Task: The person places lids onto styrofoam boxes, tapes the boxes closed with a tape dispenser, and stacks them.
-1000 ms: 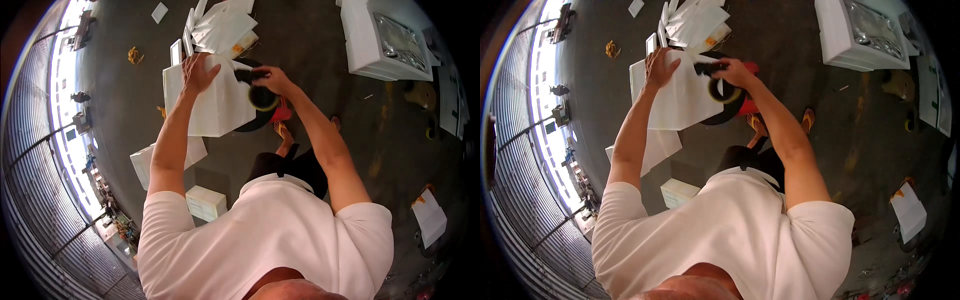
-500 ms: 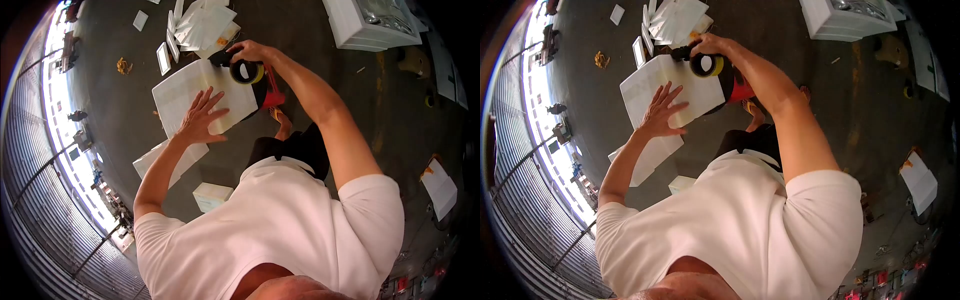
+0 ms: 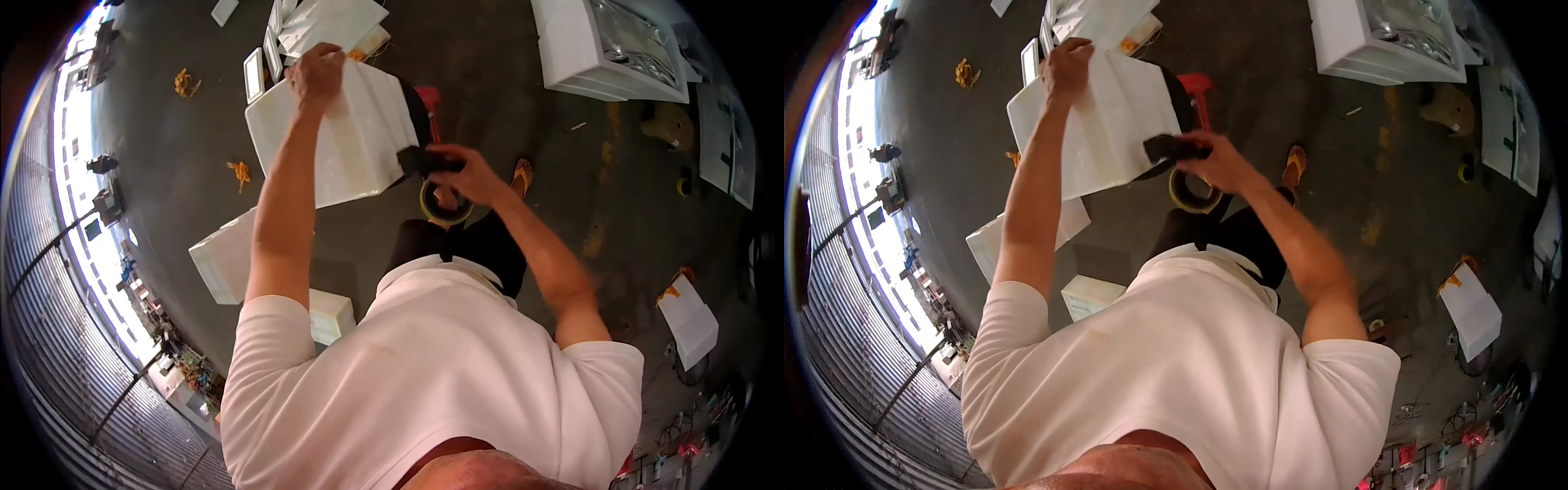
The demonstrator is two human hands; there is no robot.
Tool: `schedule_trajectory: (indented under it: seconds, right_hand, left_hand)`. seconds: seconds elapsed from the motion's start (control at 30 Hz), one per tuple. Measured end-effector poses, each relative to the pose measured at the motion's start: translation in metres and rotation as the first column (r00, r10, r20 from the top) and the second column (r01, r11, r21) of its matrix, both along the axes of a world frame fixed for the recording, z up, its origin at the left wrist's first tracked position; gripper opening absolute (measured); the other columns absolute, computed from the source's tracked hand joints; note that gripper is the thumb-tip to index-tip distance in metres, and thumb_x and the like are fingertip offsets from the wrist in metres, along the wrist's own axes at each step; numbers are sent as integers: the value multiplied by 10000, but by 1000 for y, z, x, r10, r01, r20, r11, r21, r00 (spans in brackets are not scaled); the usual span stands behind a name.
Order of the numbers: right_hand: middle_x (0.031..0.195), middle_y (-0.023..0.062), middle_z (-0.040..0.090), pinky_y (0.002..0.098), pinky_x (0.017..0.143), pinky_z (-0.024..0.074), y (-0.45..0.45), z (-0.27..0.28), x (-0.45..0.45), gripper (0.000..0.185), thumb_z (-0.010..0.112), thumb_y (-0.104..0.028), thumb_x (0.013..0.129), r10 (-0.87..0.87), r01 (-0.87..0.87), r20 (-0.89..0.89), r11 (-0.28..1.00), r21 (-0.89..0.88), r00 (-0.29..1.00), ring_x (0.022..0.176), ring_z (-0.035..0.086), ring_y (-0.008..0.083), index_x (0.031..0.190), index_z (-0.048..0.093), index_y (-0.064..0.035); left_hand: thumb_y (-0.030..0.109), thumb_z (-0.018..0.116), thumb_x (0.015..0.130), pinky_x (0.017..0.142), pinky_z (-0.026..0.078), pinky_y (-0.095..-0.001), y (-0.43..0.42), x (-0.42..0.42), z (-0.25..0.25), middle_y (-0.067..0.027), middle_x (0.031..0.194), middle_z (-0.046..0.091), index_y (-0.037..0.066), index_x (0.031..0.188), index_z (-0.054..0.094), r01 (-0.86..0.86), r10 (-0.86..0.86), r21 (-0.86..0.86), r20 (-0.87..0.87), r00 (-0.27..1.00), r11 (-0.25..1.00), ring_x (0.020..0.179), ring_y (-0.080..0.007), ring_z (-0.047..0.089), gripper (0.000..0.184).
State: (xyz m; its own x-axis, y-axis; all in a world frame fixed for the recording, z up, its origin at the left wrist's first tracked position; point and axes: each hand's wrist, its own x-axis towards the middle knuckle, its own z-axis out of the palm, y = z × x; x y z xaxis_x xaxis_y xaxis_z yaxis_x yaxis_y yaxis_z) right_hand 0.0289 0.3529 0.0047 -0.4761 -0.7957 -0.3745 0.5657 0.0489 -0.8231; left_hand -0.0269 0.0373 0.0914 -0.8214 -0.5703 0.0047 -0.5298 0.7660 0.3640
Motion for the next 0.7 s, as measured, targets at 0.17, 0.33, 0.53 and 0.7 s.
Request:
schedule_trajectory:
  seconds: [0.17,0.33,0.53,0.7]
  right_hand:
    - [1034,93,663,270,548,517,15,8,25,525,718,-87,822,65,-66,-156,998,-1,986,682,641,131,1315,545,-36]
    - [1113,124,665,322,897,495,-12,52,4,507,726,-133,803,146,-133,-77,980,146,986,1016,631,214,1281,576,-55]
    - [1232,138,621,377,997,444,-20,40,46,519,710,-250,809,272,-283,-537,957,63,799,1147,585,291,1281,569,-88]
    - [1269,178,528,380,1040,397,-57,-4,-15,609,655,-157,894,-741,760,381,636,132,553,1152,544,270,1399,353,-3]
  left_hand:
    - [389,614,741,958,433,-394,-50,-13,-7,-122,971,723,220,957,771,-223,224,-112,-4,975,968,990,-322,642,316]
    - [397,606,751,988,409,-410,-64,-17,-5,-125,997,719,155,965,763,-313,315,-59,47,948,948,1019,-318,637,359]
    - [405,498,839,1013,375,-429,-70,-12,11,-129,1193,659,133,1106,707,-465,479,-135,111,871,875,1128,-312,595,435]
    - [369,464,862,1034,342,-448,-75,-11,10,-106,1159,678,133,1102,709,-499,504,-89,55,862,862,1137,-298,592,416]
